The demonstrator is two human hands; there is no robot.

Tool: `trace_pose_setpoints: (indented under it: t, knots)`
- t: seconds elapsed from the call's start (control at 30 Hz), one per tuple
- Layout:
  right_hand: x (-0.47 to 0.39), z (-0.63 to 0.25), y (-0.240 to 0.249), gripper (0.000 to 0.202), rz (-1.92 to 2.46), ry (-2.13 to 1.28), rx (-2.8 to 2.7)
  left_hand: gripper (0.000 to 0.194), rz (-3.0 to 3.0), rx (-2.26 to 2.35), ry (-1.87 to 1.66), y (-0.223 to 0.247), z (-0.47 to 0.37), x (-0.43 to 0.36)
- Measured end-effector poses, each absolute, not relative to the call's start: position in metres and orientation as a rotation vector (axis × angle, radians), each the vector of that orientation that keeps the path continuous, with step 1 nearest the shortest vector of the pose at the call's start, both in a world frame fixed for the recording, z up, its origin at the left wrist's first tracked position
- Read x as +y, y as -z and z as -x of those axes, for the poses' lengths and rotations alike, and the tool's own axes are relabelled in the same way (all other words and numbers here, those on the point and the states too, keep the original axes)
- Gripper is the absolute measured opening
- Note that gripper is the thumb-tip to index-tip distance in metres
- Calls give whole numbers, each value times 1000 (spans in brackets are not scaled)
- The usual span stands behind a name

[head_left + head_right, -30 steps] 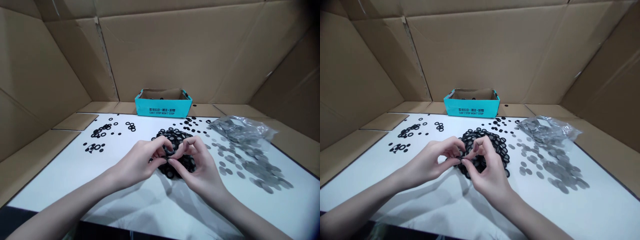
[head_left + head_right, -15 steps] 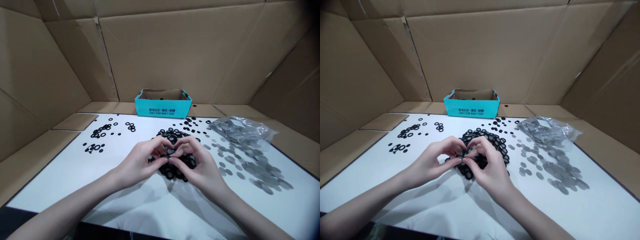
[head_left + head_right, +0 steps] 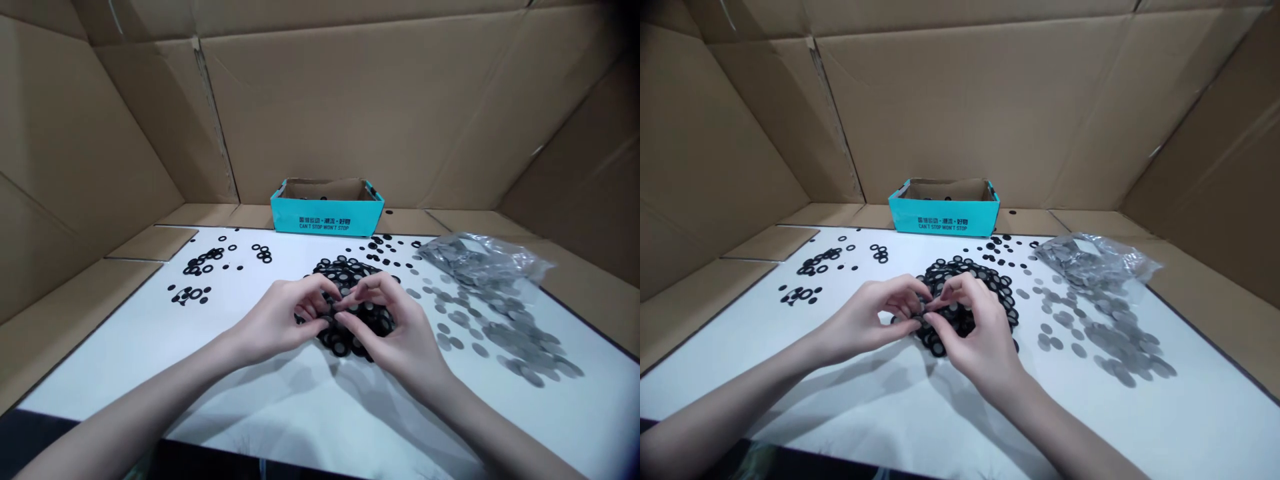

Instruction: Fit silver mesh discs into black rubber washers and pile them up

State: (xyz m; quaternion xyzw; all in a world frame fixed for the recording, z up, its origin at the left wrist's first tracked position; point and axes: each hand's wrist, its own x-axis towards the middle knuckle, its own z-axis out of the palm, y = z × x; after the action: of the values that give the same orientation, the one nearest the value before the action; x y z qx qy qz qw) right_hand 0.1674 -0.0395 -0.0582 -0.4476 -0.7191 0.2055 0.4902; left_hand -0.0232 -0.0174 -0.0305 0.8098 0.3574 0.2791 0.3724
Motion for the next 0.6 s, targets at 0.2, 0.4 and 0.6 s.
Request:
trace_pose_setpoints:
  t: [0.2, 0.4, 0.6]
  knots:
    - [-39, -170, 57, 16, 1108, -578, -1741, 25, -2019, 889, -792, 32, 22, -17]
    - [-39, -167, 54, 16, 1047, -668, -1646, 19, -2003, 868, -856, 32, 19, -20]
    - [-43, -163, 59, 20, 1012, -640, -1636, 16, -2102, 871, -596, 22, 23, -18]
